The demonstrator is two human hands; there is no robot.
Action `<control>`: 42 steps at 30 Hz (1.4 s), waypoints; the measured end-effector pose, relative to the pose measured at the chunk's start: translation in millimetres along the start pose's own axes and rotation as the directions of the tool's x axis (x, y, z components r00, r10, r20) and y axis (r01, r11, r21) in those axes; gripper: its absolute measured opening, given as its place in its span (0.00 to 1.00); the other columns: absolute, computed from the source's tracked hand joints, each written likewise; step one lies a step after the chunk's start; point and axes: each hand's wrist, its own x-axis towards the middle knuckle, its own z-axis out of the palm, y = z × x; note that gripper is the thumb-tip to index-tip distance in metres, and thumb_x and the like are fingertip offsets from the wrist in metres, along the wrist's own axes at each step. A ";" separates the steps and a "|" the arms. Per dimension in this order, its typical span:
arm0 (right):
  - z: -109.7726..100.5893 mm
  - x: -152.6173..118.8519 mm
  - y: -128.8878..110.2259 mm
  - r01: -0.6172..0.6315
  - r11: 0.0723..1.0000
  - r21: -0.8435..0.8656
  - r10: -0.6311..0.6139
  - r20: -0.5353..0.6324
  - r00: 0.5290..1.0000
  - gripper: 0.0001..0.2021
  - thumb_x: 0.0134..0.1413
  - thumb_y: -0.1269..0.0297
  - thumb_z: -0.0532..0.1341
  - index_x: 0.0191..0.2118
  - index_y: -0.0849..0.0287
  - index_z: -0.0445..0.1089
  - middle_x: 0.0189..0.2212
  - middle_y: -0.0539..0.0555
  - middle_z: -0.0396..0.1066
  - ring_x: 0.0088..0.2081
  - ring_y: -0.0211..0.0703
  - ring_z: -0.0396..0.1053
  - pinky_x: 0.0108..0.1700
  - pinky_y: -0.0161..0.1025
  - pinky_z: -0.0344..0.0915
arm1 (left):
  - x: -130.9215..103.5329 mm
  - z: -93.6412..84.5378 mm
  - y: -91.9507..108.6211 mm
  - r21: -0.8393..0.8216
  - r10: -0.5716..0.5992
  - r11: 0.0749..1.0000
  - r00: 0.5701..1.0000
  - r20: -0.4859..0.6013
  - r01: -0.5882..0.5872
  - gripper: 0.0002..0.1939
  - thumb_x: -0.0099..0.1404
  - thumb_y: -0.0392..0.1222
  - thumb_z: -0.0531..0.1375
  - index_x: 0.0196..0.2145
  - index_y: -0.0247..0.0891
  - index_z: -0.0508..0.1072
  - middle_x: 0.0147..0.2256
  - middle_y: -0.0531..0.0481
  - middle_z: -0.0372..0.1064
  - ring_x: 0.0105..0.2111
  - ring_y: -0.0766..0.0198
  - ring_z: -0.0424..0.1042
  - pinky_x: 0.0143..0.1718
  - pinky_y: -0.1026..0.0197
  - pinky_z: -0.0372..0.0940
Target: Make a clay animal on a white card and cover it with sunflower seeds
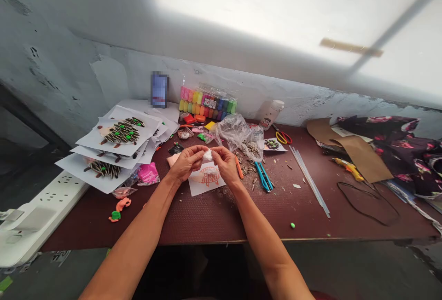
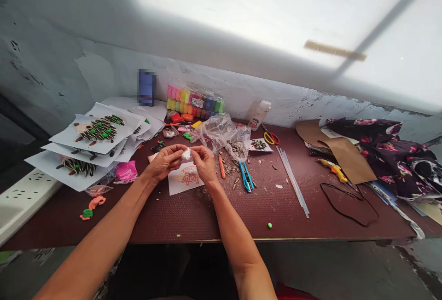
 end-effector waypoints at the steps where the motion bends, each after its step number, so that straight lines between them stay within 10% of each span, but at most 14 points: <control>1: -0.5 0.2 0.3 -0.001 1.000 -0.004 0.001 0.008 1.000 0.12 0.53 0.53 0.65 0.35 0.57 0.74 0.26 0.48 0.69 0.27 0.36 0.61 0.31 0.35 0.59 | -0.2 -0.2 -0.3 0.007 0.003 1.000 1.000 0.005 -0.003 0.21 0.50 0.50 0.73 0.36 0.34 0.74 0.15 0.65 0.49 0.13 0.78 0.43 0.16 0.71 0.38; 13: -3.8 1.4 6.8 -0.216 0.956 0.199 0.164 0.249 0.955 0.20 0.47 0.44 0.71 0.32 0.57 0.74 0.27 0.48 0.70 0.30 0.37 0.64 0.36 0.35 0.62 | 5.8 -3.2 -5.2 0.015 0.116 0.993 0.988 -0.105 -0.115 0.18 0.52 0.48 0.72 0.34 0.36 0.72 0.22 0.57 0.65 0.18 0.73 0.59 0.18 0.68 0.56; 19: -17.5 7.8 10.2 -0.198 0.954 0.226 0.194 0.044 0.980 0.20 0.43 0.45 0.73 0.34 0.56 0.74 0.23 0.45 0.68 0.26 0.33 0.62 0.32 0.33 0.61 | 9.6 -14.4 -9.9 0.254 0.189 0.956 0.971 -0.147 -0.147 0.19 0.56 0.53 0.67 0.38 0.36 0.76 0.35 0.48 0.75 0.26 0.66 0.70 0.31 0.60 0.68; 24: -24.9 10.5 15.1 -0.175 0.965 0.193 0.192 -0.072 0.979 0.17 0.42 0.51 0.72 0.35 0.57 0.75 0.32 0.49 0.75 0.31 0.35 0.69 0.39 0.35 0.69 | 9.7 -25.4 -19.7 0.794 0.330 0.574 0.944 -0.002 -0.199 0.07 0.57 0.40 0.61 0.33 0.38 0.79 0.35 0.45 0.76 0.35 0.57 0.72 0.41 0.56 0.68; 30: -22.8 11.8 21.0 -0.175 0.974 0.142 0.187 -0.072 0.980 0.12 0.43 0.57 0.70 0.34 0.57 0.76 0.31 0.50 0.77 0.32 0.37 0.72 0.39 0.37 0.71 | 9.2 -31.5 -26.6 0.981 0.239 0.114 0.963 0.125 -0.156 0.08 0.55 0.34 0.59 0.30 0.40 0.79 0.35 0.43 0.73 0.40 0.51 0.71 0.45 0.52 0.66; 42: -26.4 12.8 21.3 -0.171 0.981 -0.091 0.166 -0.061 0.984 0.09 0.45 0.59 0.65 0.33 0.58 0.74 0.25 0.48 0.74 0.26 0.35 0.67 0.31 0.34 0.64 | 7.4 -39.4 -16.1 0.995 0.098 0.041 0.991 0.090 -0.094 0.05 0.56 0.36 0.60 0.27 0.41 0.76 0.32 0.44 0.74 0.35 0.52 0.71 0.38 0.56 0.62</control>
